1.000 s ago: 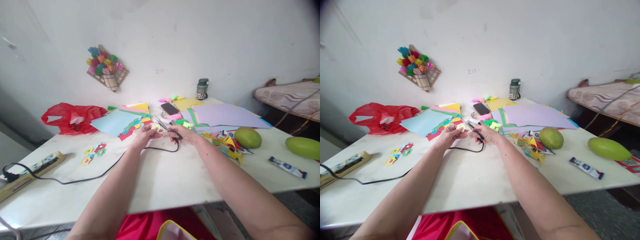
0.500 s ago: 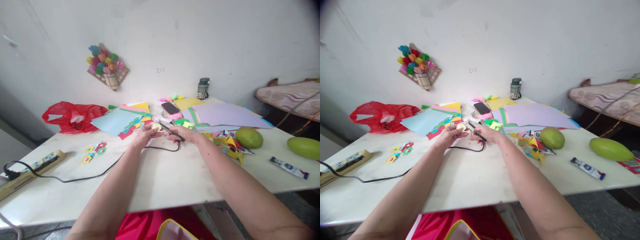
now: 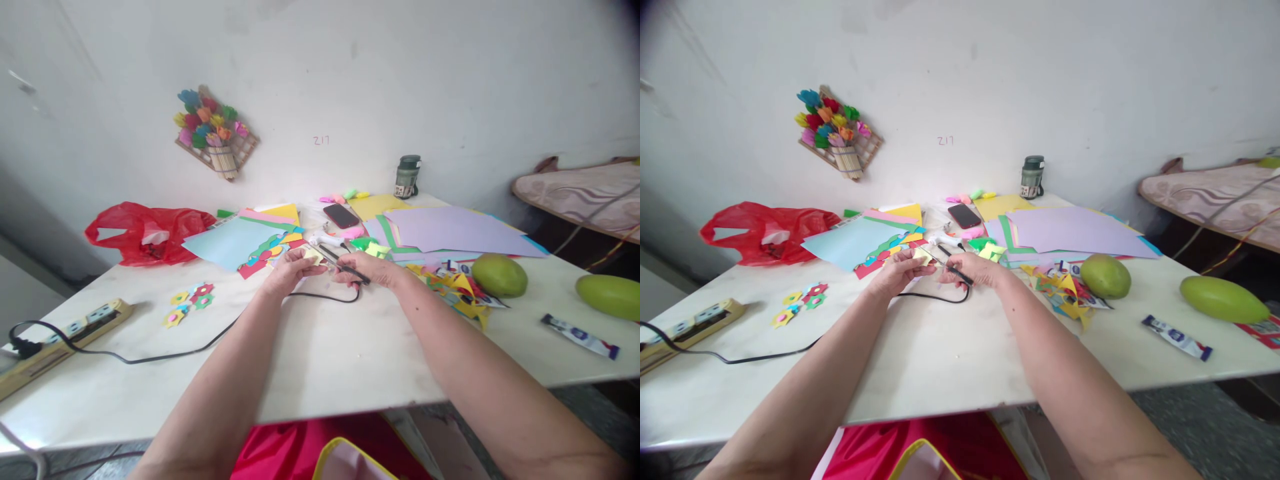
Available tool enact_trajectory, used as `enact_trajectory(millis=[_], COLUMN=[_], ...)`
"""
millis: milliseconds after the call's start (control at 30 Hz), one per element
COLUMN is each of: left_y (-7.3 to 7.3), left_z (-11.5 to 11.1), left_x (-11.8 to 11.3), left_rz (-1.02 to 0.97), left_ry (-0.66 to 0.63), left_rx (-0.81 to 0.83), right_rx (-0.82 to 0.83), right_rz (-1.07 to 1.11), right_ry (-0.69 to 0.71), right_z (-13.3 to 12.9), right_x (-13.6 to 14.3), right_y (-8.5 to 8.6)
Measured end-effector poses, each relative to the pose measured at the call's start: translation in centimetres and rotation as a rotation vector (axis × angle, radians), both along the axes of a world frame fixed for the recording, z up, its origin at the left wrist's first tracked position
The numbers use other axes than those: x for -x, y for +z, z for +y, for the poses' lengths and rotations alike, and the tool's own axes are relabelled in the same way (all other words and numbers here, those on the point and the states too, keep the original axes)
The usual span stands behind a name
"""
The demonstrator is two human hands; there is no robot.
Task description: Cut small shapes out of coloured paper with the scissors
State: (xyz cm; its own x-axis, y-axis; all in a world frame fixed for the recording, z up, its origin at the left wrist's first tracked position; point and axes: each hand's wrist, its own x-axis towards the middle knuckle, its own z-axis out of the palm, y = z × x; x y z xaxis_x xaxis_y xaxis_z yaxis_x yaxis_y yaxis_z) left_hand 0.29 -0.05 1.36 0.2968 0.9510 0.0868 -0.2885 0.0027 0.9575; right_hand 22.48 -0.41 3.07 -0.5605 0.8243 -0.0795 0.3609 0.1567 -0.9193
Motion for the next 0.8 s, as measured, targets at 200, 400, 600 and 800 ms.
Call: enact_trajectory(millis=[200, 400, 600, 800], left_y=[0.05, 0.09, 0.06, 0.0], left_z=[-0.03, -0.06, -0.01, 0.09], left_x=[0.04, -0.02, 0.05, 0.17], left_rz=[0.013, -0.001, 0.009, 0.011], left_ry=[-0.014, -0.005, -0.008, -0.013], left_rx=[-0.017, -0.008, -0.012, -0.015], right_rx=[0.002, 0.013, 0.043, 0.035], right_rz=[0.019, 0.009, 0.024, 0.02], right_ry=[0.012, -0.005, -0.012, -0.009], right_z=[0.08, -0.16, -0.42, -0.42], right_x=[0.08, 0.2, 0.44, 0.54], right_y=[-0.14, 0.14, 0.49, 0.48])
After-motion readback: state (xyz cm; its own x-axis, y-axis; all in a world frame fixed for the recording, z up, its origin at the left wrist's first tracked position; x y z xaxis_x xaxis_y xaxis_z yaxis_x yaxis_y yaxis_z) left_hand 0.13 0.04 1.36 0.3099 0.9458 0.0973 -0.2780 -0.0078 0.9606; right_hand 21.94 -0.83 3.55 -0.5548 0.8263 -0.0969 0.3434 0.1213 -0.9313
